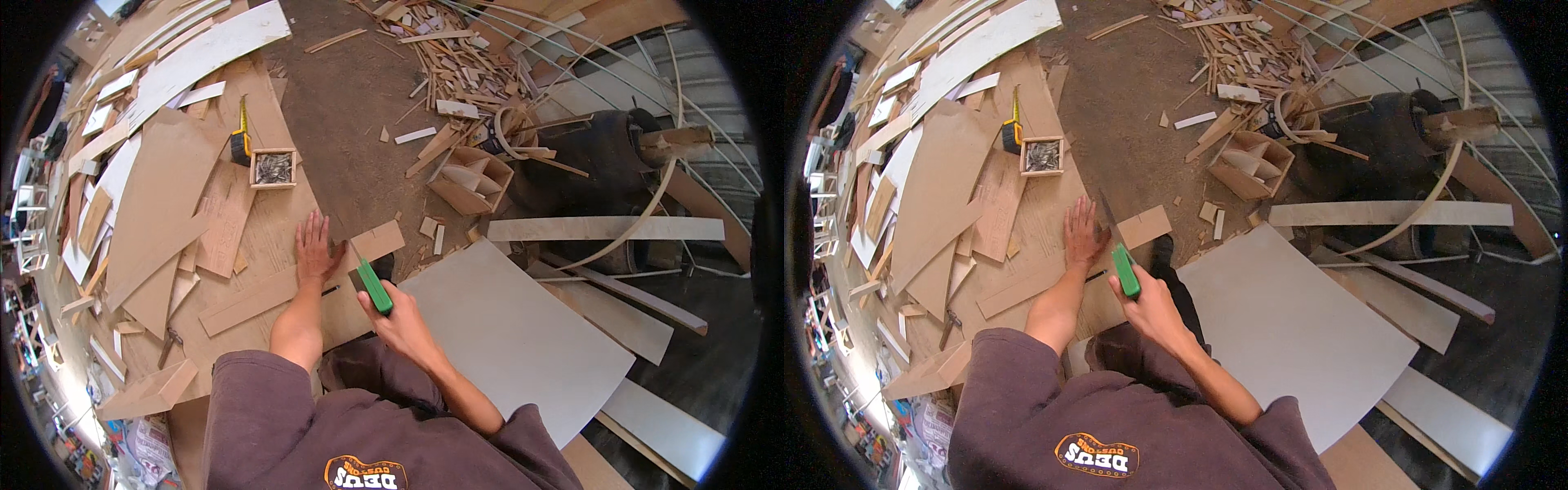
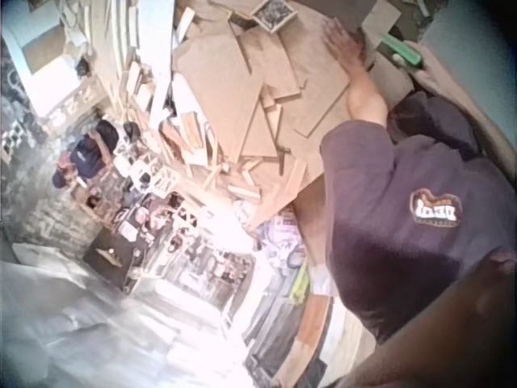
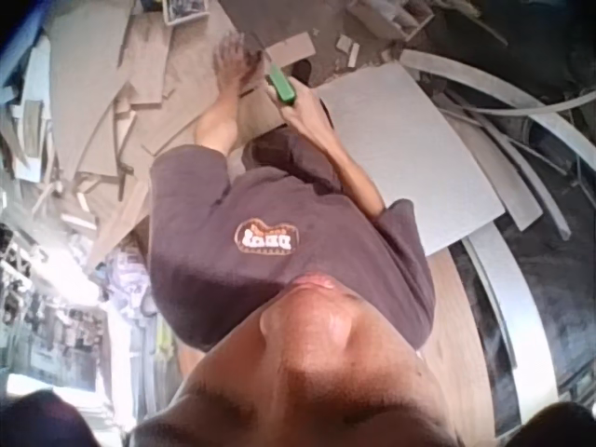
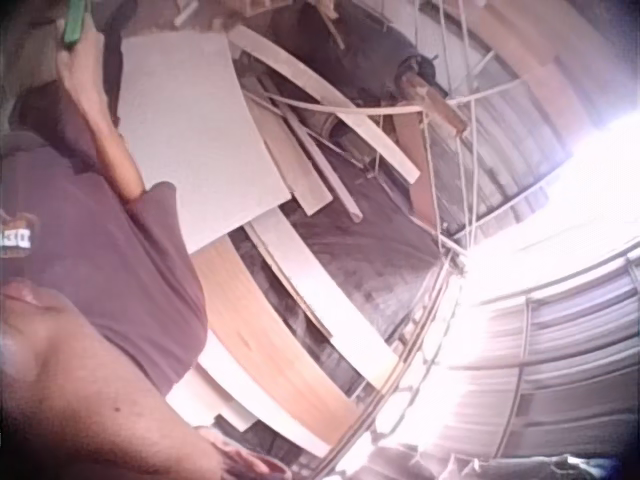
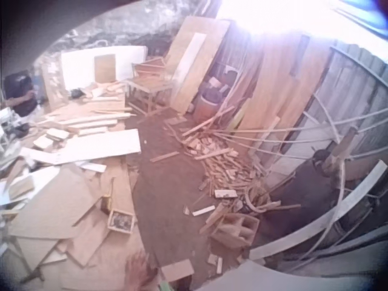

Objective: The person saws a rectangular piece of wood with a manual hand saw. The person holds the wood steady with one hand while moving the saw back and forth with the other.

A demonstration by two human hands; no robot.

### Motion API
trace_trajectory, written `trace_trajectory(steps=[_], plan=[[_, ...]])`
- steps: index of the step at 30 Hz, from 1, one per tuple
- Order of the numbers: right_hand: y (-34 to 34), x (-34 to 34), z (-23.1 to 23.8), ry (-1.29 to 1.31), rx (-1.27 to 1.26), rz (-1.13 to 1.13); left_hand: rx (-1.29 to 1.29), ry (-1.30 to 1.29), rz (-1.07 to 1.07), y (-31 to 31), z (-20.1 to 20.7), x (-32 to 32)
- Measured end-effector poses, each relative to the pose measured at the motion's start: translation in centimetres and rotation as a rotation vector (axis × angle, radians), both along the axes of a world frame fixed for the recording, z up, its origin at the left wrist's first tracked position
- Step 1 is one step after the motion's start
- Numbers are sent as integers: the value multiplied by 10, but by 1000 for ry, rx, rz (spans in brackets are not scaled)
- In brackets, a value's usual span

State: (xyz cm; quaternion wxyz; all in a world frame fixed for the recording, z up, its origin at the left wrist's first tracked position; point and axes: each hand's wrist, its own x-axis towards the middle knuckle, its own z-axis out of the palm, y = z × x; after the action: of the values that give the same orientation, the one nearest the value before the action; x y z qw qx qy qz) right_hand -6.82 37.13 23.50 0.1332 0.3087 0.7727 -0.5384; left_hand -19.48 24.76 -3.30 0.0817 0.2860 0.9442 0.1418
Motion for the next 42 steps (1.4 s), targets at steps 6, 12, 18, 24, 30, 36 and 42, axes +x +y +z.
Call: trace_trajectory(steps=[6, 12, 18, 24, 30, 36, 42], plan=[[-5, -7, -37, 90, 58, -76, 22, 24, 20, -2, -2, 2], [-3, -7, -37, 66, 44, -110, 24, 50, 12, -2, -1, 1], [-8, -2, -38, 99, 87, -21, -84, 3, -12, 0, 7, 0], [-20, 12, -37, 99, 68, -57, -138, 34, -39, -3, 4, 2], [-22, 5, -18, 31, 30, -70, -86, 102, -30, -1, -6, 2], [-9, 14, -8, 17, 46, -41, 16, 133, 2, -6, -20, 1], [-11, 12, -25, 71, 62, -61, 55, 26, 2, -1, -6, 0]])
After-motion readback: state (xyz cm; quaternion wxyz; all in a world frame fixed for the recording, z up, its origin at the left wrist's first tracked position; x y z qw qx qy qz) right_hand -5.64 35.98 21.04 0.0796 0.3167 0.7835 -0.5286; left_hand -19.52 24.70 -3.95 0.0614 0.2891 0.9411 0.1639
